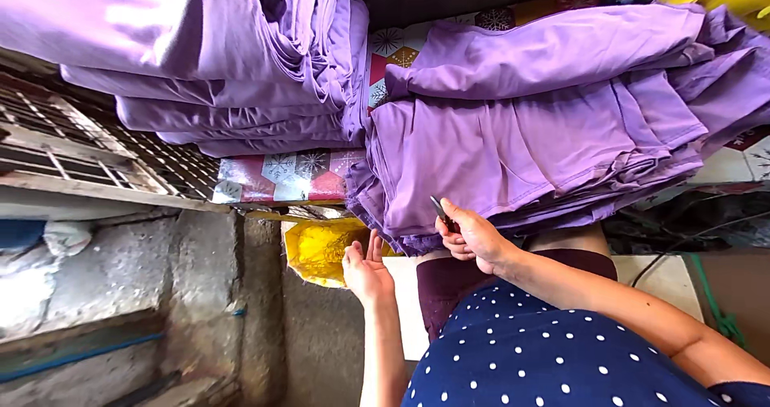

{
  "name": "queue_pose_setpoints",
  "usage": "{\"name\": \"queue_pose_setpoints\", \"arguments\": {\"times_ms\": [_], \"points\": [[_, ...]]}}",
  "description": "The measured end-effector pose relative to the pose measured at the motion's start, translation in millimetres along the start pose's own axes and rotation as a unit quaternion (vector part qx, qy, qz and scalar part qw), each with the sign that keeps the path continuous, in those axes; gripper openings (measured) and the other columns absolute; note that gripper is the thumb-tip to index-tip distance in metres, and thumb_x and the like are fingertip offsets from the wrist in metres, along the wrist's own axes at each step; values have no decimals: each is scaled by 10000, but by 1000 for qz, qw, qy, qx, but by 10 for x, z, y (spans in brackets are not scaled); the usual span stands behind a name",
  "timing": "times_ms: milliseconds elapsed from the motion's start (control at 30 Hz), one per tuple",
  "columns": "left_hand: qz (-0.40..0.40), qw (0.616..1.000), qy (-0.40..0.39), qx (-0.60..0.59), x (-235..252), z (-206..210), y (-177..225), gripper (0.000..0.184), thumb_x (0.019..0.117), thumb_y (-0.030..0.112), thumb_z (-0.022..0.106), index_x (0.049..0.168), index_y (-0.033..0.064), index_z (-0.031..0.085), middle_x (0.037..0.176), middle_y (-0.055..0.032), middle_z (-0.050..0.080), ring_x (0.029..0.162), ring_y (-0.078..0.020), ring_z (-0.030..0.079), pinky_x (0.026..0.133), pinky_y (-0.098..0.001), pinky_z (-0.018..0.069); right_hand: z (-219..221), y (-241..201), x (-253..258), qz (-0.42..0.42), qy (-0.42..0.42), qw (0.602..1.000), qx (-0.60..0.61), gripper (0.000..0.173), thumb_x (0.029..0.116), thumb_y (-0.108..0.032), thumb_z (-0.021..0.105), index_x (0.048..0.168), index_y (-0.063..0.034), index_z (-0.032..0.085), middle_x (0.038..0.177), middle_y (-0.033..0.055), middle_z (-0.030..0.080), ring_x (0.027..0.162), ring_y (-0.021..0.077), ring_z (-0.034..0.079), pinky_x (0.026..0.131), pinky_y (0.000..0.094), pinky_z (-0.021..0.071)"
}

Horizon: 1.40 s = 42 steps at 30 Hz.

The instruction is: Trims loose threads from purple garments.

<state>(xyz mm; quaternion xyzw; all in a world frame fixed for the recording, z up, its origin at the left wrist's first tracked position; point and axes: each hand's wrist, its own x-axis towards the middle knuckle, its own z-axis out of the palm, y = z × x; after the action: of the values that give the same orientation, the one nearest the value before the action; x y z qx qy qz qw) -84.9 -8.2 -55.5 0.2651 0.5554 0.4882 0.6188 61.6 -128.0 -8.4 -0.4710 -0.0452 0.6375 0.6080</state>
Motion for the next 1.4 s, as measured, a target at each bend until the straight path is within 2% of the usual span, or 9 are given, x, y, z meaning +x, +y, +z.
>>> {"name": "queue_pose_setpoints", "arguments": {"times_ms": [100,167,267,467,633,733,867,1133,1400], "points": [[-122,989,73,-46,374,-229,-220,342,1138,294,257,1299,20,384,1112,-114,528,970,-192,646,864,-326,572,-20,7,23,3,15,1000,11,553,1125,-457,180,818,-131,504,527,-89,310,394,2,259,388,150,230],[-186,982,23,16,309,-243,-221,582,1124,454,234,1471,-4,321,1288,-150,503,1083,-206,593,925,-334,511,-11,26,31,-6,21,1000,4,570,1124,-464,169,843,-119,527,529,-86,326,396,4,275,389,150,241],[-192,970,-89,118,-26,-39,-73,642,1099,548,211,1064,29,587,911,-65,672,797,-145,670,717,-299,557,-32,33,24,-24,30,999,-37,578,1130,-437,173,898,-99,580,535,-89,340,402,4,285,396,156,250],[-135,979,-148,-28,-351,250,100,261,1099,136,396,1012,54,628,840,-30,706,732,-103,698,713,-235,598,-91,97,59,-126,50,978,-157,509,1139,-324,251,942,-66,644,569,-104,372,440,-8,312,435,163,281],[-12,971,-234,-53,-613,326,106,354,1065,43,371,966,-14,706,887,-86,763,839,-169,753,854,-324,620,-269,170,83,-383,116,806,-436,408,1070,-369,491,943,-47,706,682,-9,577,621,56,530,604,258,450],[-3,966,-254,-44,-676,369,50,334,1057,55,394,939,-23,697,867,-97,752,825,-169,745,843,-330,618,-295,154,110,-496,145,671,-532,519,1041,-471,515,916,-5,708,709,85,651,582,178,607,514,349,491],[32,960,-277,-13,-736,390,-18,344,1050,57,430,876,5,723,817,-62,747,777,-118,727,784,-283,611,-284,94,131,-541,172,588,-576,537,1030,-496,529,857,-17,699,684,85,633,550,191,609,459,338,464],[93,949,-300,17,-734,394,-53,323,1012,10,473,827,29,736,816,-31,752,795,-105,728,814,-294,610,-325,72,162,-554,189,552,-594,502,1036,-441,537,786,-35,695,623,61,590,512,180,585,428,322,424],[-44,968,-245,-21,-757,472,77,278,1047,-13,400,913,10,642,808,-65,729,739,-141,731,767,-293,628,-450,-28,162,-522,134,671,-510,428,1011,-402,596,863,-16,706,697,54,638,555,121,559,492,293,452]]}}
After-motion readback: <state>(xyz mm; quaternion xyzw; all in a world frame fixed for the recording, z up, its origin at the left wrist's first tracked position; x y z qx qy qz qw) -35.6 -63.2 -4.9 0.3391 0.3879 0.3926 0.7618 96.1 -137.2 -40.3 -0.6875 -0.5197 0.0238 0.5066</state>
